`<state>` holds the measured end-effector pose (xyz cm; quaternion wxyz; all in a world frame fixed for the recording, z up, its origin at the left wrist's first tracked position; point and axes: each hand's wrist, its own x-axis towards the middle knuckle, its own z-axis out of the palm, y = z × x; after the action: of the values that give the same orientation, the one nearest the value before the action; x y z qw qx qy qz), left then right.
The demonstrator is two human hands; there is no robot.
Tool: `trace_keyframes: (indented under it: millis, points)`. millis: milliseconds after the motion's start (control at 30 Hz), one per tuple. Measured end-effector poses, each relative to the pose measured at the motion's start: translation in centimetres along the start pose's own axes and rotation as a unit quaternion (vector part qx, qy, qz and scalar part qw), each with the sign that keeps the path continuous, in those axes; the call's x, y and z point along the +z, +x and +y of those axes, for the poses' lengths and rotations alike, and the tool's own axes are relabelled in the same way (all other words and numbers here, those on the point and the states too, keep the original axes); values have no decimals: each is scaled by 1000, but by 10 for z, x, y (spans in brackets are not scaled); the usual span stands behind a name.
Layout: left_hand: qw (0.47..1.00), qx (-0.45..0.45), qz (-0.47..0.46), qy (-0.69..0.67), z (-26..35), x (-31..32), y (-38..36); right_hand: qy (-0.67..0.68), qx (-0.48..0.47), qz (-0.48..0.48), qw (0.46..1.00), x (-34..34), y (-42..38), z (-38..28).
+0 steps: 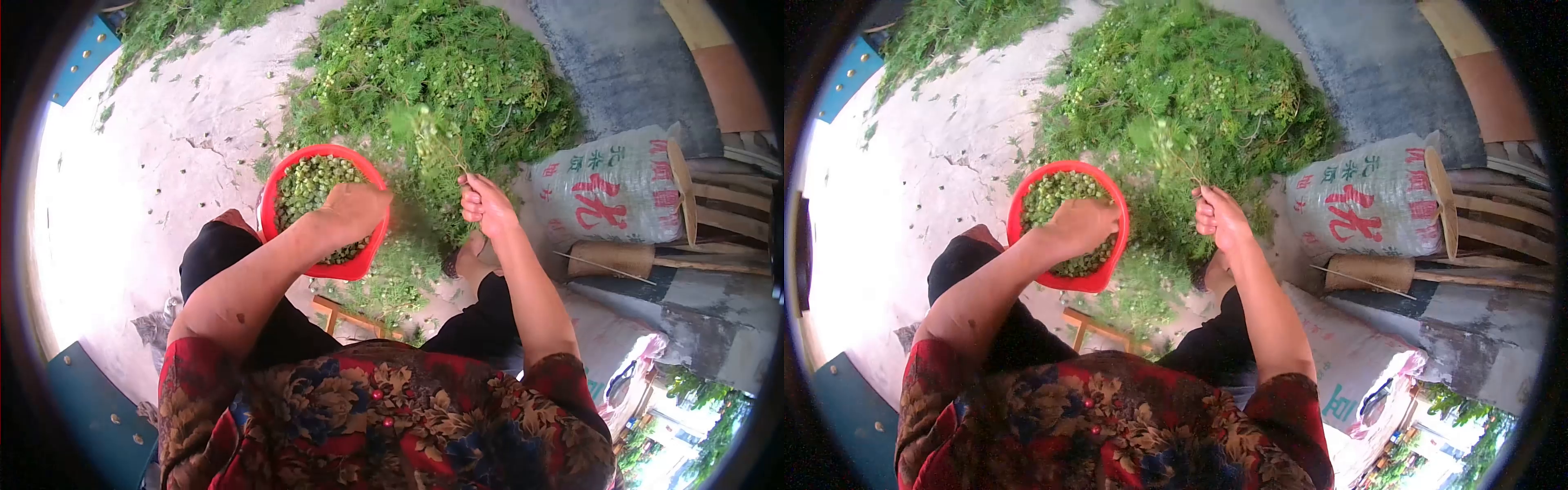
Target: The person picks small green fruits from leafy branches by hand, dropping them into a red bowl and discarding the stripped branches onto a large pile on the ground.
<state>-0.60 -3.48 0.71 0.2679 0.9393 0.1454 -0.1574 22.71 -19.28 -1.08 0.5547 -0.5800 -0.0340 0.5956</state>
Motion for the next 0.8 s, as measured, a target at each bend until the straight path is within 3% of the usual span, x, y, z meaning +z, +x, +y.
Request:
trace_keyframes:
  millis: [100, 200, 300, 400, 433, 533, 567, 667, 700, 800]
  points:
    - [971, 59, 178, -148, -5, 8, 8, 54, -24, -52, 997, 34, -32, -6]
    - [885, 92, 165, -425, 4, 2, 13, 91, -26, -86, 992, 56, -35, -1]
    - [796, 73, 8, -600, 4, 0, 20, 113, -12, -136, 984, 71, -27, 4]
    - [769, 50, -18, -637, 4, 4, 26, 98, 17, -156, 983, 72, -16, 6]
    - [770, 36, -8, -637, 4, 2, 24, 100, 22, -157, 982, 73, -17, 6]
    - [895, -52, -32, -442, -11, -5, 22, 136, 47, -172, 974, 67, -15, 3]
    - [926, -37, 71, -368, -20, 6, 23, 145, 57, -177, 972, 63, -15, 3]
    - [871, -81, 276, -399, -48, 33, 33, 170, 73, -179, 966, 58, -19, 2]
    - [807, -151, 152, -551, -42, 6, 19, 178, 80, -183, 963, 57, -21, 3]
    - [686, -130, 168, -696, -31, -5, 11, 207, 104, -206, 951, 58, -27, 8]
